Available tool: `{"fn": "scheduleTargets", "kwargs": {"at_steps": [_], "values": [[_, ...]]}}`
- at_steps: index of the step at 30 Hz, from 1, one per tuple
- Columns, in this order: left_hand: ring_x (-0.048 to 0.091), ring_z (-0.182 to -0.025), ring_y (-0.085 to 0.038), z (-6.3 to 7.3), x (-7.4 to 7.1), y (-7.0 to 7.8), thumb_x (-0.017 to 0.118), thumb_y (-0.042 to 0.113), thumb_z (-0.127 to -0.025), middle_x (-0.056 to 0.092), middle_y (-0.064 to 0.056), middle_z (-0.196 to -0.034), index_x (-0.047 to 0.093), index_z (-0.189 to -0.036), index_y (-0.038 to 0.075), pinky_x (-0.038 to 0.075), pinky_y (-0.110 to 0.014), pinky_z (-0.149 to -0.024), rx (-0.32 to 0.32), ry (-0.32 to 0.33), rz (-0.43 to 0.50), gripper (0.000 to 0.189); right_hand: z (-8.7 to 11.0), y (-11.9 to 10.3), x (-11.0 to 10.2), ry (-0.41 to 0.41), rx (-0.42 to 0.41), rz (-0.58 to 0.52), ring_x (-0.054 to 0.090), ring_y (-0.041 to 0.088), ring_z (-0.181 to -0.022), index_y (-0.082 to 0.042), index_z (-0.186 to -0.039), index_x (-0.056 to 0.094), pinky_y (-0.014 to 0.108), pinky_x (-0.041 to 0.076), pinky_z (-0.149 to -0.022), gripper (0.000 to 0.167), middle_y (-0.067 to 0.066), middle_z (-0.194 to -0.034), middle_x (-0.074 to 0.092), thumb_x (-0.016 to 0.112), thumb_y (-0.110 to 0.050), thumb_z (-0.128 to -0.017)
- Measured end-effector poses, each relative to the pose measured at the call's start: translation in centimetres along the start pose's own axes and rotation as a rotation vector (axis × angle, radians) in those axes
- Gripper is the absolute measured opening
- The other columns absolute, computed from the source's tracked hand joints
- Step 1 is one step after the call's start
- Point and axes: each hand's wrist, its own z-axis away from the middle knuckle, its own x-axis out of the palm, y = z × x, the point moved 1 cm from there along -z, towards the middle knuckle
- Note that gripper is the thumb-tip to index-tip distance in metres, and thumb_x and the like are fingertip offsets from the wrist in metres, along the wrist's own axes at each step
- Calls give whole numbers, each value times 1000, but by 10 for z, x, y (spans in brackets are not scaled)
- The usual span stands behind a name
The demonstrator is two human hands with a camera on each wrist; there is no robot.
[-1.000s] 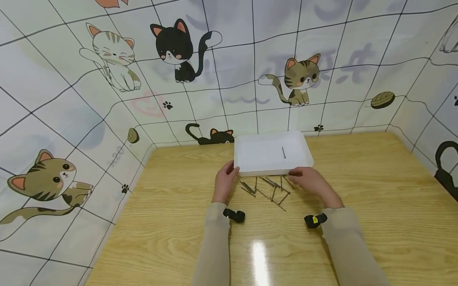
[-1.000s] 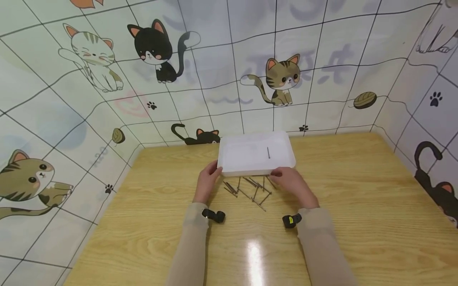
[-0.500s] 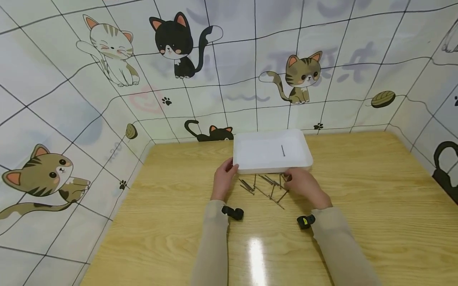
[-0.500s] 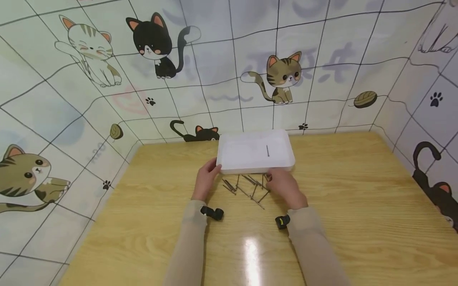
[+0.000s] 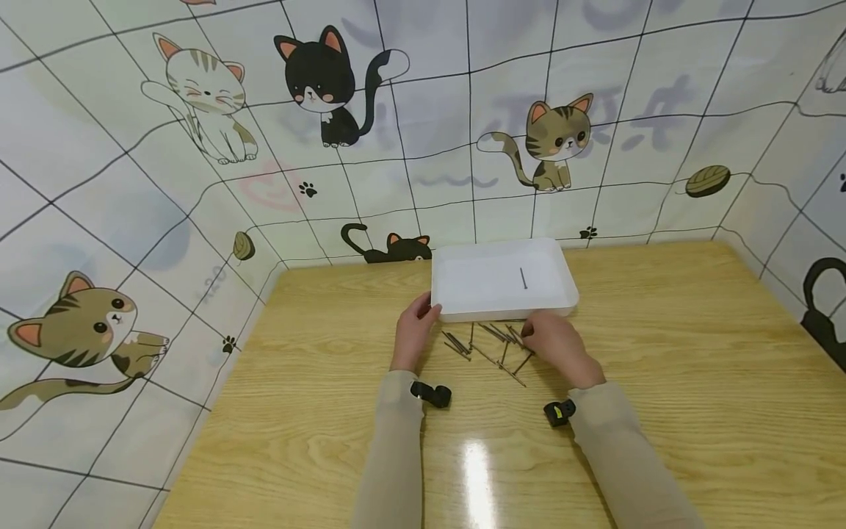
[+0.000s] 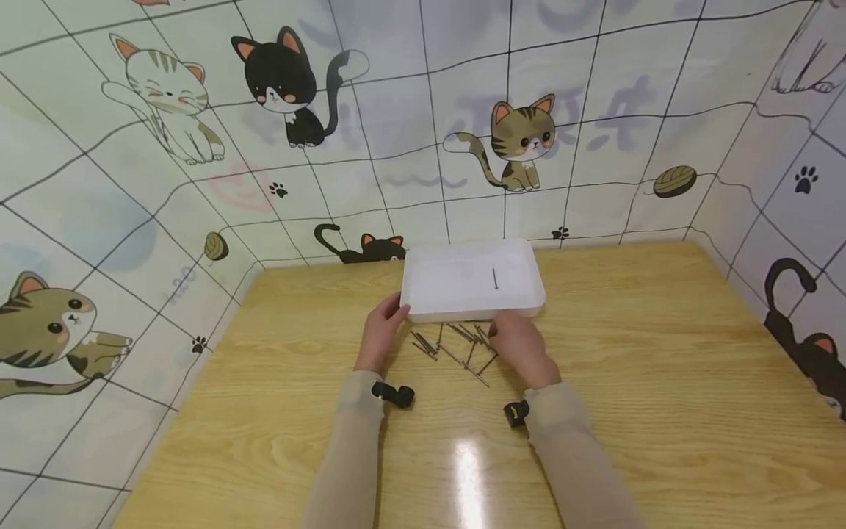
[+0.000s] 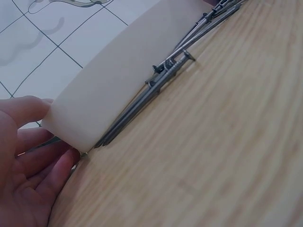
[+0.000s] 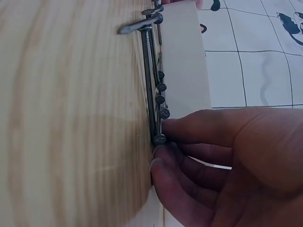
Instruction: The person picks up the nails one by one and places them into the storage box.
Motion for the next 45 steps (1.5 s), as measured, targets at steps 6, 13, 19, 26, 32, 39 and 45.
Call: {"fn": "scheduleTargets", "kwargs": {"at_steps": [6, 13, 19, 26, 32, 39, 45], "values": [[49, -107, -11, 0, 1, -1, 56, 37, -87, 53, 0, -123, 49, -130, 19, 40, -34, -90, -2, 1, 10, 47, 1, -3, 0, -1, 3, 12, 51, 17, -60, -4, -75, 65, 33, 43, -54, 7, 6, -75, 60, 59, -4, -77], [48, -109, -13, 0, 0, 0, 56, 37, -87, 53, 0, -123, 49, -130, 19, 39, -36, -90, -2, -2, 8, 47, 3, -7, 2, -50, 74, -11, 31, 11, -41, -11, -50, 46, 24, 27, -39, 30, -3, -47, 36, 58, -6, -77], [49, -108, -14, 1, -1, 1, 56, 40, -86, 53, 0, -123, 49, -130, 20, 40, -36, -90, -1, -2, 2, 49, 6, -10, 1, -66, 72, 19, 28, 10, -39, -14, -45, 39, 22, 25, -38, 41, -4, -43, 30, 58, -10, -80], [49, -107, -12, 0, -1, -1, 56, 41, -86, 54, 2, -121, 49, -129, 22, 40, -34, -89, -6, -3, 0, 48, 7, -12, 0, -81, 92, 49, 33, 11, -40, -11, -48, 46, 23, 29, -39, 38, -2, -45, 36, 61, -17, -83], [49, -107, -12, -1, -1, -2, 56, 39, -86, 54, 2, -121, 49, -129, 21, 40, -34, -89, -4, 3, 1, 48, 7, -12, 0, -66, 84, 55, 36, 13, -44, -9, -54, 47, 25, 30, -41, 32, 0, -50, 39, 61, -14, -82], [50, -106, -12, 1, -1, -1, 57, 39, -86, 54, 1, -121, 50, -129, 19, 40, -35, -89, 2, -1, 7, 48, 8, -10, -4, -49, 75, 27, 44, 18, -53, -5, -72, 51, 29, 35, -47, 17, 5, -64, 49, 64, -13, -80], [50, -107, -12, 1, -1, -1, 57, 39, -86, 54, 1, -122, 49, -130, 18, 40, -34, -89, 16, -3, 8, 49, 8, -6, -10, -25, 46, 34, 46, 18, -59, -3, -83, 55, 31, 37, -50, 6, 5, -73, 54, 58, -8, -80]]}}
